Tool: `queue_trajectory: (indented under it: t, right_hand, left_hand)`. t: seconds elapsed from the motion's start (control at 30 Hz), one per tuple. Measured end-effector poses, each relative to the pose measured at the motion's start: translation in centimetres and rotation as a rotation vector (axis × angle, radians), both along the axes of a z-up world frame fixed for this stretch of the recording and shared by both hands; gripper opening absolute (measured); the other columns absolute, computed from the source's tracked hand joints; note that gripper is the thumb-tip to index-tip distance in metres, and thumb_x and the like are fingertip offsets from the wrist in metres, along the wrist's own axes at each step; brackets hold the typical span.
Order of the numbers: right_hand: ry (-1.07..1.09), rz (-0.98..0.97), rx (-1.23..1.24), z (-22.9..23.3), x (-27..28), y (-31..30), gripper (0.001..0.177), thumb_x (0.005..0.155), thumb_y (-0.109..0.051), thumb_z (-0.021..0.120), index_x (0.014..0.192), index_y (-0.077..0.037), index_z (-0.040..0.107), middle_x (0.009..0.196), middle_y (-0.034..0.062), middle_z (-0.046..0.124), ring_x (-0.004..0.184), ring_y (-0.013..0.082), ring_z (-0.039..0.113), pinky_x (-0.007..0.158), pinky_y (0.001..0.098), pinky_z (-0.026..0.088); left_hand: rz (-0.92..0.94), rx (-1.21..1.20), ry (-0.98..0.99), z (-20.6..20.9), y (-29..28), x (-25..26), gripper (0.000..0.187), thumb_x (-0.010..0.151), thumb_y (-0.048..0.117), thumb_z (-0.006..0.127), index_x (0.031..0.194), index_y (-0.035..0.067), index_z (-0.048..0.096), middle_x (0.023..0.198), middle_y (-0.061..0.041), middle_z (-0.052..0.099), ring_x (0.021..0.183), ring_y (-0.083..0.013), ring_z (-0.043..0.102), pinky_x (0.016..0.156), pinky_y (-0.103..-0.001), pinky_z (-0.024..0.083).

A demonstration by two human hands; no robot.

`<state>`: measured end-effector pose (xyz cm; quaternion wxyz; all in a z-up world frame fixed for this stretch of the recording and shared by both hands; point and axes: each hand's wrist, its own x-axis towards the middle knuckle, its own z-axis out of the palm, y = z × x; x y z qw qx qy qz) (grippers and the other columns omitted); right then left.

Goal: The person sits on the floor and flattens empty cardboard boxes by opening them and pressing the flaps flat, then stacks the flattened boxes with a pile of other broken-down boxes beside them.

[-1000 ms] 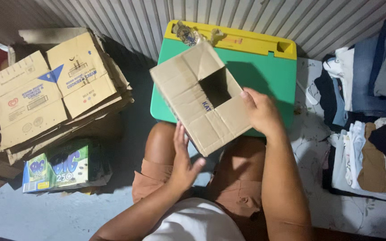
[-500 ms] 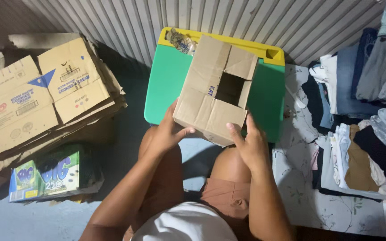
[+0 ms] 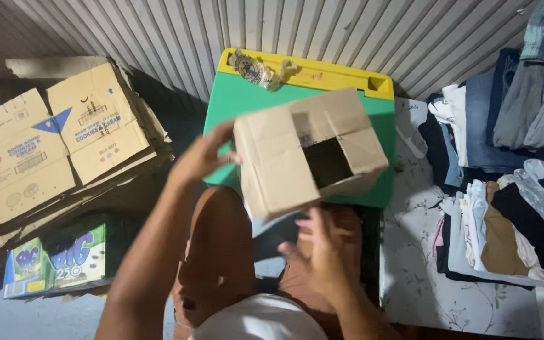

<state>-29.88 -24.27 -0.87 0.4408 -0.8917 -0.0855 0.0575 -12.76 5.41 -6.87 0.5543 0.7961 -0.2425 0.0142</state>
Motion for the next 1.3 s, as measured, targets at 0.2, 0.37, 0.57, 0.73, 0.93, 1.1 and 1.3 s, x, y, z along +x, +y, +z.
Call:
queue_trajectory:
  t: [0.2, 0.37, 0.57, 0.73, 0.93, 1.1, 1.3]
  right_hand:
    - [-0.233, 0.29, -0.199, -0.6, 0.3, 1.1, 0.085, 0.086, -0.044, 0.077, 0.148, 0.006, 0.045, 0.142, 0.0274, 0.055, 0.122, 0.0411, 0.062, 0.098, 0.0465, 0.052]
    - [-0.358, 0.435, 0.092, -0.2, 2.6, -2.3, 0.041, 0.098, -0.026, 0.074, 0.128, 0.0, 0.068, 0.126, 0.0181, 0.074, 0.111, 0.0271, 0.077, 0.089, 0.0332, 0.061]
    - [-0.774, 0.087, -0.166, 5.4, 10.0, -6.9, 0.043, 0.096, -0.031, 0.076, 0.124, 0.0, 0.066, 0.126, 0.0181, 0.067, 0.118, 0.0324, 0.069, 0.101, 0.0414, 0.057]
    - [-0.714, -0.064, -0.644, 5.3, 17.8, -4.7, 0.068, 0.095, -0.055, 0.068, 0.144, -0.009, 0.06, 0.151, 0.0235, 0.048, 0.137, 0.0421, 0.045, 0.109, 0.0597, 0.04]
    - [-0.52, -0.083, -0.597, 2.5, 17.9, -4.7, 0.069, 0.095, -0.06, 0.063, 0.148, -0.015, 0.057, 0.16, 0.0188, 0.042, 0.149, 0.0449, 0.033, 0.107, 0.0584, 0.042]
    - [-0.54, -0.071, -0.556, 2.6, 17.9, -4.8, 0.071, 0.094, -0.06, 0.063, 0.147, -0.013, 0.058, 0.159, 0.0191, 0.042, 0.149, 0.0452, 0.033, 0.107, 0.0582, 0.043]
    - [-0.595, -0.078, -0.571, 2.4, 17.9, -4.8, 0.069, 0.094, -0.058, 0.066, 0.145, -0.012, 0.06, 0.156, 0.0207, 0.045, 0.146, 0.0454, 0.036, 0.11, 0.0578, 0.038]
  left_hand:
    - [0.24, 0.158, -0.222, 2.6, -1.4, 3.2, 0.057, 0.091, 0.0, 0.071, 0.145, 0.002, 0.05, 0.148, -0.02, 0.053, 0.136, -0.039, 0.055, 0.107, -0.045, 0.051]
    - [0.401, -0.288, 0.108, 6.1, -6.2, -2.7, 0.045, 0.096, 0.013, 0.066, 0.141, 0.012, 0.058, 0.152, -0.014, 0.052, 0.137, -0.0376, 0.054, 0.106, -0.041, 0.051]
    - [0.208, 0.747, -0.323, 10.1, -11.3, -7.0, 0.069, 0.077, 0.06, 0.073, 0.126, 0.012, 0.068, 0.147, -0.016, 0.047, 0.143, -0.0376, 0.033, 0.103, -0.082, 0.022]
    - [0.25, 0.781, -0.344, 10.8, -12.0, -7.2, 0.051, 0.078, 0.054, 0.075, 0.113, 0.017, 0.072, 0.144, -0.013, 0.051, 0.143, -0.0353, 0.036, 0.101, -0.079, 0.03]
    - [0.27, 0.769, -0.375, 10.3, -12.0, -7.0, 0.044, 0.076, 0.051, 0.077, 0.104, 0.017, 0.073, 0.139, -0.014, 0.054, 0.14, -0.0356, 0.038, 0.096, -0.078, 0.034]
    - [0.276, 0.772, -0.344, 10.6, -12.2, -7.0, 0.044, 0.075, 0.052, 0.077, 0.1, 0.017, 0.073, 0.138, -0.014, 0.054, 0.141, -0.0343, 0.039, 0.097, -0.079, 0.034]
    - [0.267, 0.789, -0.334, 10.3, -12.2, -6.8, 0.044, 0.077, 0.054, 0.075, 0.101, 0.016, 0.074, 0.14, -0.016, 0.055, 0.14, -0.0348, 0.039, 0.095, -0.079, 0.034]
